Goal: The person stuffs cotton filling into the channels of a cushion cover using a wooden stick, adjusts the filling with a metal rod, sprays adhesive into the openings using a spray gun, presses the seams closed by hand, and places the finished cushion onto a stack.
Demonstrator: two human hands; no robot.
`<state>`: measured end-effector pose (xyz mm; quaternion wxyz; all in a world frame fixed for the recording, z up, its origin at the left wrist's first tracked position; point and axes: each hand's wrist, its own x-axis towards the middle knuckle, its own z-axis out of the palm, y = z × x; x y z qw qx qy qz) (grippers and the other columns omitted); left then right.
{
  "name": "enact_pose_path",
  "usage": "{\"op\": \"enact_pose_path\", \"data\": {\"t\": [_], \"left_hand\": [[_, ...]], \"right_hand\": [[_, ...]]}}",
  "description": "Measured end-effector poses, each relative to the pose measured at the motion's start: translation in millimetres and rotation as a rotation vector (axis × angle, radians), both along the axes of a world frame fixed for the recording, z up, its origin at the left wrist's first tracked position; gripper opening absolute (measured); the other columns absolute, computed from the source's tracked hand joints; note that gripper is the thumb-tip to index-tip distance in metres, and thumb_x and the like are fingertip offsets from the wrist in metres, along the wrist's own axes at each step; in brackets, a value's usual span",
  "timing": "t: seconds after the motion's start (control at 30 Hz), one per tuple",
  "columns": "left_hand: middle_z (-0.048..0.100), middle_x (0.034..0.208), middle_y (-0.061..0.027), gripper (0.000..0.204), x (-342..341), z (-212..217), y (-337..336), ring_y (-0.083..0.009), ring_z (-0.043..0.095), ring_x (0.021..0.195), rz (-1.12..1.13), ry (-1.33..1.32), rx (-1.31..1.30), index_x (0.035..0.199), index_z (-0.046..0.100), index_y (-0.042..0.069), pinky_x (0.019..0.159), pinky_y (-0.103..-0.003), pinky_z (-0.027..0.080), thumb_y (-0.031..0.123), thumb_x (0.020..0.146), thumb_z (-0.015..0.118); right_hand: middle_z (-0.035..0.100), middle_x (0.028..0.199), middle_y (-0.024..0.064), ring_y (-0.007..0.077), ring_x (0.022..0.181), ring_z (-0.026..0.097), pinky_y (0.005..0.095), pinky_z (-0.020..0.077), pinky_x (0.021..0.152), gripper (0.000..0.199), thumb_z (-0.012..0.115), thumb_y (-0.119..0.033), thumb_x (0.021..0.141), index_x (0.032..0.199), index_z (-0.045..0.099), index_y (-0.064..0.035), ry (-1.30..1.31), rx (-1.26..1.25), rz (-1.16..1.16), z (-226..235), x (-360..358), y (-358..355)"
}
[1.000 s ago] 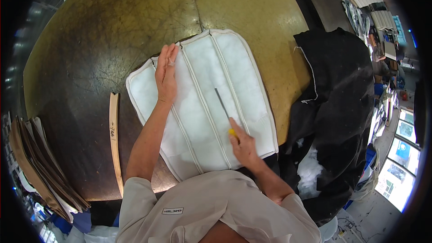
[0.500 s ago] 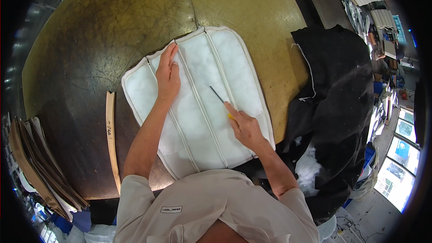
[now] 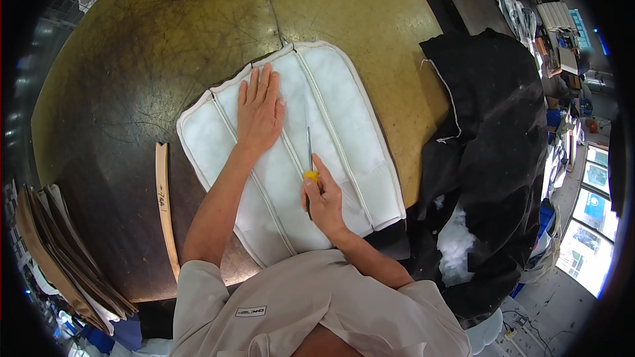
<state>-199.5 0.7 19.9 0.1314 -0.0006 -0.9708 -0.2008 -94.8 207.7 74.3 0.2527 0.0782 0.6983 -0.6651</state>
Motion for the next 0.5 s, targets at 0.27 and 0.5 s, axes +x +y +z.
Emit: {"op": "enact_pose_path", "data": {"t": [0.27,0.5], "left_hand": [[0.038,0.162,-0.0147,0.055,2.0,-5.9,-6.2,-0.0329,0.031,0.152,0.01,0.099,0.241,0.153,0.039,0.0,0.124,-0.05,0.02,0.013,0.1,0.049],[0.049,0.154,-0.0144,0.06,3.3,-5.3,-10.2,-0.0325,0.043,0.145,0.054,0.203,0.511,0.152,0.044,0.006,0.123,-0.049,0.027,-0.007,0.093,0.046]], "right_hand": [[0.052,0.07,0.0007,0.0062,0.057,0.047,0.0222,0.0417,0.054,0.054,0.05,-0.008,0.106,0.157,0.034,-0.0001,0.162,0.213,0.222,3.0,21.5,42.6],[0.053,0.073,0.0002,0.0069,0.059,0.047,0.023,0.044,0.055,0.056,0.053,-0.012,0.106,0.157,0.035,-0.0018,-0.078,0.009,0.114,17.6,31.8,27.0]]}}
